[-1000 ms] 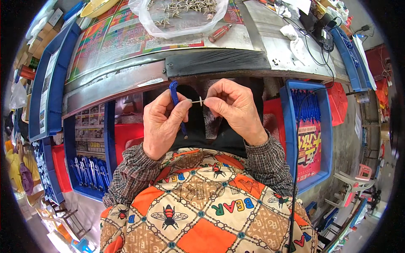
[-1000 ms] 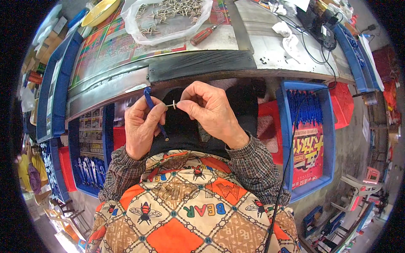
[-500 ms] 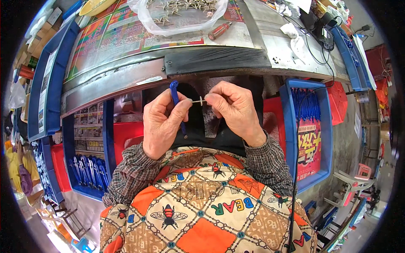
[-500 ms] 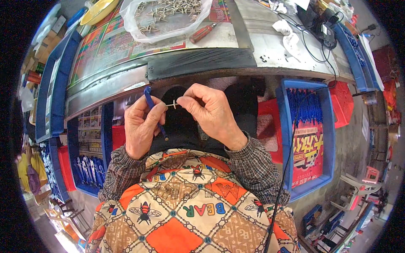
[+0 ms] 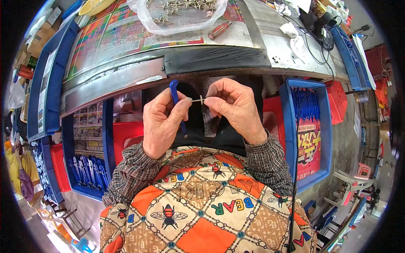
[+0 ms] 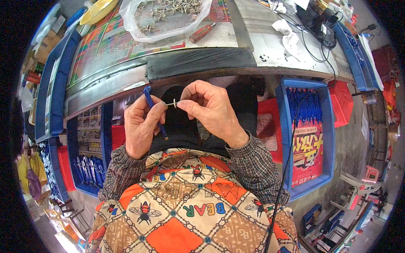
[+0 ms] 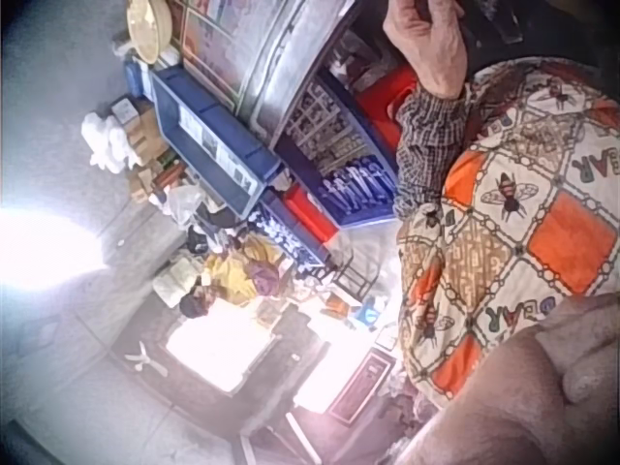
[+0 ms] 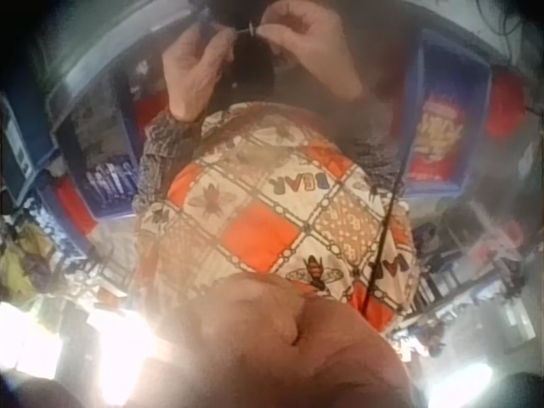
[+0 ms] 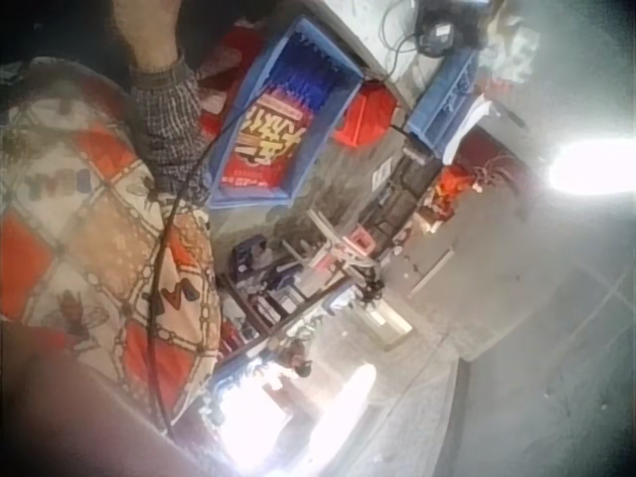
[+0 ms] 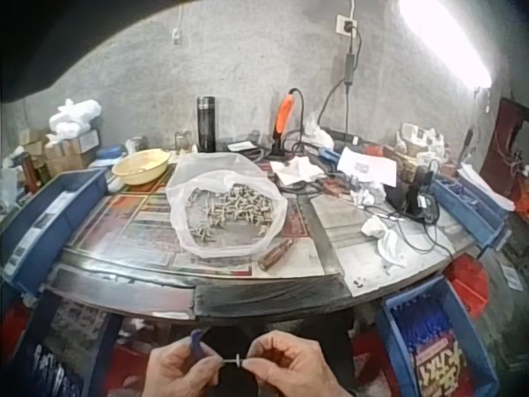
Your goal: Assembling small blue plastic pen components by inserting metal pins and using a manual assembly tool.
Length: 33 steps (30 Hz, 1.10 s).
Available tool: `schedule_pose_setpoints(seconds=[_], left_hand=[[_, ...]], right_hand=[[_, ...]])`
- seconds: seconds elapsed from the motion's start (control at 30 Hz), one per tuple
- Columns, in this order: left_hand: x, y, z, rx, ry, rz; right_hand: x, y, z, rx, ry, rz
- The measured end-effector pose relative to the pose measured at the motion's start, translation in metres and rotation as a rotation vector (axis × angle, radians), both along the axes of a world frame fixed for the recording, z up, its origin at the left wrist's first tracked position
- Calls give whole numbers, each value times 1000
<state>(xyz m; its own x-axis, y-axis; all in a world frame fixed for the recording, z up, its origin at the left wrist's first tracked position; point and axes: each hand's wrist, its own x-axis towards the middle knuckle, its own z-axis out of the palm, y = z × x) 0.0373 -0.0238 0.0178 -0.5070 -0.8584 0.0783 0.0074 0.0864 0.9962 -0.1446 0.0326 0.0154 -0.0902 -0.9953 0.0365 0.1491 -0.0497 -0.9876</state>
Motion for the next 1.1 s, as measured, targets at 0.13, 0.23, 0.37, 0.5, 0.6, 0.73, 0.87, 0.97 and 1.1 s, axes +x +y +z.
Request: schedule_pose_setpoints(seconds=[0.13,0.23,0.37,0.5,0.6,0.73,0.87,0.97,1.1], left_hand=[[1,0,-1,5,11,3],[0,1,0,14,21,-4],[1,0,-1,-1,14,-8],[1,1,-1,-16,9,-9],[1,1,-1,-8,7,-2],[1,2,3,45,23,-28],[6,3,9,240,6,-83],[8,3,10,224,21,-158],[9,5,9,152,-47,-167]], right_hand=[[-3,1,-6,-28,195,-8],[-2,2,-6,-43,277,-6],[0,1,-4,-64,152,-4],[0,1,-4,-15,52,13],[0,0,-5,-11,-7,28],[9,0,-1,-78,-32,-1],[5,4,1,-12,-54,62],[5,0,-4,-162,-41,53],[5,-2,-9,-268,-95,57]])
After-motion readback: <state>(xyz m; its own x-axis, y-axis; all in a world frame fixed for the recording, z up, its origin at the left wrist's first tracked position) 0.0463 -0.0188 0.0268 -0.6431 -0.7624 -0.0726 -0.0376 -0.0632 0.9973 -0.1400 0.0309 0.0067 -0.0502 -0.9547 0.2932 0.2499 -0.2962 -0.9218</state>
